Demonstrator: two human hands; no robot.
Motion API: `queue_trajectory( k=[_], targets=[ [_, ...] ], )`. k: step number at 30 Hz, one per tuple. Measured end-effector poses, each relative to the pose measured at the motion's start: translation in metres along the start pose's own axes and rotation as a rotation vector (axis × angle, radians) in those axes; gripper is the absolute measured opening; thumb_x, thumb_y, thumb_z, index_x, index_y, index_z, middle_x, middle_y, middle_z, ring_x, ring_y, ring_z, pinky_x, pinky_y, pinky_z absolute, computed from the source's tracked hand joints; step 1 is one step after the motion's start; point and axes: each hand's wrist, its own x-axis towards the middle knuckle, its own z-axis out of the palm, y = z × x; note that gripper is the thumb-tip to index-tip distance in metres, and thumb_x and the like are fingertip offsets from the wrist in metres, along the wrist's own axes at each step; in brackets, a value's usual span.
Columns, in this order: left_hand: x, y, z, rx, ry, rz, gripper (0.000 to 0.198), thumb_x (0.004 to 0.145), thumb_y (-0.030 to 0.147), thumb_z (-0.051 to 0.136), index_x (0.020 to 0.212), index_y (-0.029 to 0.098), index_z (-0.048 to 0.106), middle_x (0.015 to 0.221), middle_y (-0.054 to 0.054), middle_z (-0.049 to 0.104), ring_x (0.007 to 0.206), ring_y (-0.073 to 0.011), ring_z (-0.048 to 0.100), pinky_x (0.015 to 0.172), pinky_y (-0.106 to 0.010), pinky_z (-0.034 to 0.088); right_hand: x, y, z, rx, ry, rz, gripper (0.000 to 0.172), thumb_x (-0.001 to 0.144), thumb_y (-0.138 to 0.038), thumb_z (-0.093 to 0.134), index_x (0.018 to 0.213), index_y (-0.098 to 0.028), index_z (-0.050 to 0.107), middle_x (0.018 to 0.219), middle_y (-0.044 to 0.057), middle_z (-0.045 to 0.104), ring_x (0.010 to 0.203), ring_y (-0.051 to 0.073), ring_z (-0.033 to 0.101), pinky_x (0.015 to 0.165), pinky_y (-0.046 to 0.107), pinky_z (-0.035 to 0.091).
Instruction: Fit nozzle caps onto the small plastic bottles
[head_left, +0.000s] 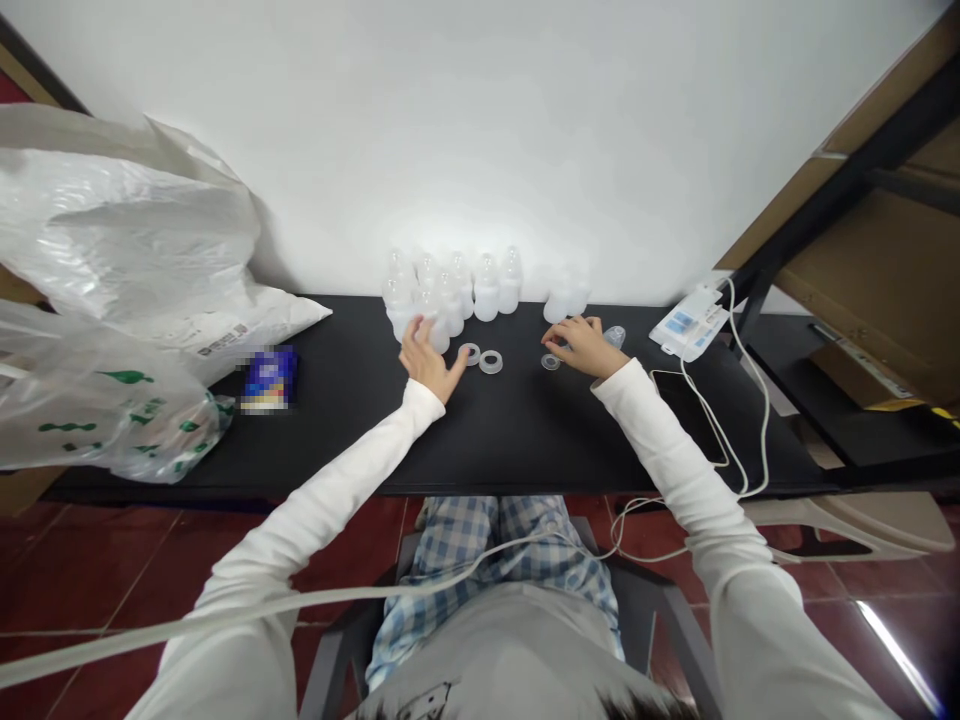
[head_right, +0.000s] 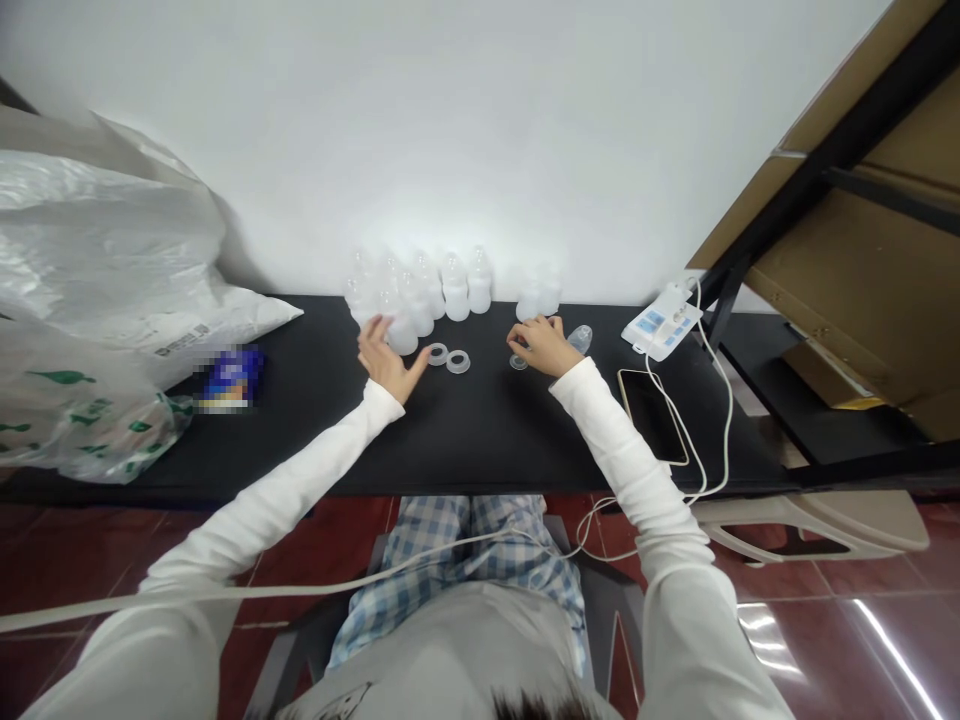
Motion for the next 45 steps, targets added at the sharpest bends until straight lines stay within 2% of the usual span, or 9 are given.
queue_trajectory(
  k=[3, 8, 14, 20, 25, 32, 36, 42, 45],
  targets=[
    [0.021, -0.003, 0.007, -0.036, 0.104, -0.238, 0.086, 0.071, 0.042, 0.078, 0.139, 0.01, 0.037, 0.135, -0.024, 0.049, 0.124, -0.0348, 0.051, 0.105, -0.051, 0.039, -0.004, -0.002, -0.004, 0.009, 0.048, -0.018, 0.023, 0.094, -0.031, 0.048, 0.096, -0.021, 0.069, 0.096, 0.009, 0.068, 0.099, 0.026, 0.056, 0.091, 0.044, 0.03],
    [0.039, -0.008, 0.015, -0.02, 0.101, -0.282, 0.069, 0.067, 0.032, 0.078, 0.126, 0.013, 0.047, 0.119, -0.017, 0.057, 0.115, -0.034, 0.055, 0.103, -0.054, 0.04, -0.011, -0.015, -0.013, 0.084, 0.151, -0.049, 0.027, 0.097, -0.033, 0.044, 0.094, -0.021, 0.068, 0.097, 0.008, 0.069, 0.097, 0.025, 0.058, 0.093, 0.044, 0.033],
    [0.022, 0.01, 0.005, 0.003, 0.065, 0.24, 0.048, 0.077, 0.029, 0.071, 0.123, 0.021, 0.061, 0.12, -0.017, 0.061, 0.12, -0.0321, 0.057, 0.104, -0.053, 0.04, -0.007, -0.058, -0.021, 0.534, 0.439, 0.023, 0.05, 0.099, -0.059, 0.032, 0.115, -0.02, 0.06, 0.1, 0.007, 0.066, 0.077, 0.016, 0.06, 0.075, 0.031, 0.045],
    [0.026, 0.051, -0.002, -0.064, -0.131, 0.615, 0.039, 0.095, 0.029, 0.051, 0.133, 0.031, 0.061, 0.126, -0.011, 0.066, 0.12, -0.0243, 0.062, 0.105, -0.042, 0.041, 0.008, -0.076, -0.021, 0.591, 0.446, 0.27, 0.067, 0.093, -0.073, 0.028, 0.061, -0.02, 0.053, 0.053, -0.001, 0.048, 0.054, 0.014, 0.049, 0.057, 0.028, 0.036],
    [0.048, 0.06, -0.015, -0.276, -0.476, 0.471, 0.059, 0.076, 0.053, 0.074, 0.124, 0.02, 0.065, 0.115, -0.011, 0.072, 0.104, -0.0283, 0.069, 0.096, -0.042, 0.05, 0.003, -0.054, -0.017, 0.308, 0.574, 0.159, 0.07, 0.098, -0.064, 0.021, 0.055, -0.02, 0.054, 0.048, 0.002, 0.048, 0.05, 0.014, 0.048, 0.056, 0.03, 0.033],
    [0.083, 0.059, -0.026, -0.837, -1.502, 0.031, 0.058, 0.074, 0.062, 0.071, 0.103, 0.012, 0.067, 0.082, -0.012, 0.075, 0.068, -0.0207, 0.07, 0.065, -0.033, 0.056, -0.011, -0.036, -0.023, 0.144, 0.384, -0.287, 0.067, 0.094, -0.072, 0.03, 0.104, -0.02, 0.073, 0.091, 0.01, 0.071, 0.083, 0.021, 0.065, 0.079, 0.034, 0.051],
    [0.085, 0.057, -0.018, -0.929, -1.874, -0.08, 0.067, 0.08, 0.072, 0.05, 0.104, 0.011, 0.065, 0.063, -0.009, 0.069, 0.05, -0.0192, 0.062, 0.047, -0.028, 0.049, -0.02, -0.029, -0.029, 0.064, 0.323, -0.315, 0.074, 0.085, -0.08, 0.038, 0.117, -0.023, 0.072, 0.094, 0.01, 0.068, 0.086, 0.024, 0.062, 0.085, 0.04, 0.052],
    [0.063, 0.051, 0.008, -1.045, -1.942, -0.325, 0.075, 0.084, 0.076, 0.022, 0.101, 0.014, 0.059, 0.039, 0.0, 0.046, 0.028, -0.0168, 0.036, 0.028, -0.024, 0.026, -0.029, -0.018, -0.038, 0.016, 0.221, -0.363, 0.053, 0.083, -0.074, 0.053, 0.097, -0.029, 0.077, 0.088, 0.007, 0.066, 0.084, 0.023, 0.062, 0.083, 0.044, 0.054],
    [0.061, 0.038, 0.013, -1.07, -1.966, -0.36, 0.078, 0.081, 0.081, 0.014, 0.094, 0.018, 0.057, 0.032, 0.002, 0.037, 0.023, -0.016, 0.028, 0.026, -0.024, 0.02, -0.035, -0.005, -0.045, 0.017, 0.372, -0.263, 0.044, 0.086, -0.068, 0.055, 0.089, -0.028, 0.074, 0.086, 0.008, 0.062, 0.086, 0.025, 0.061, 0.082, 0.047, 0.055]
  ],
)
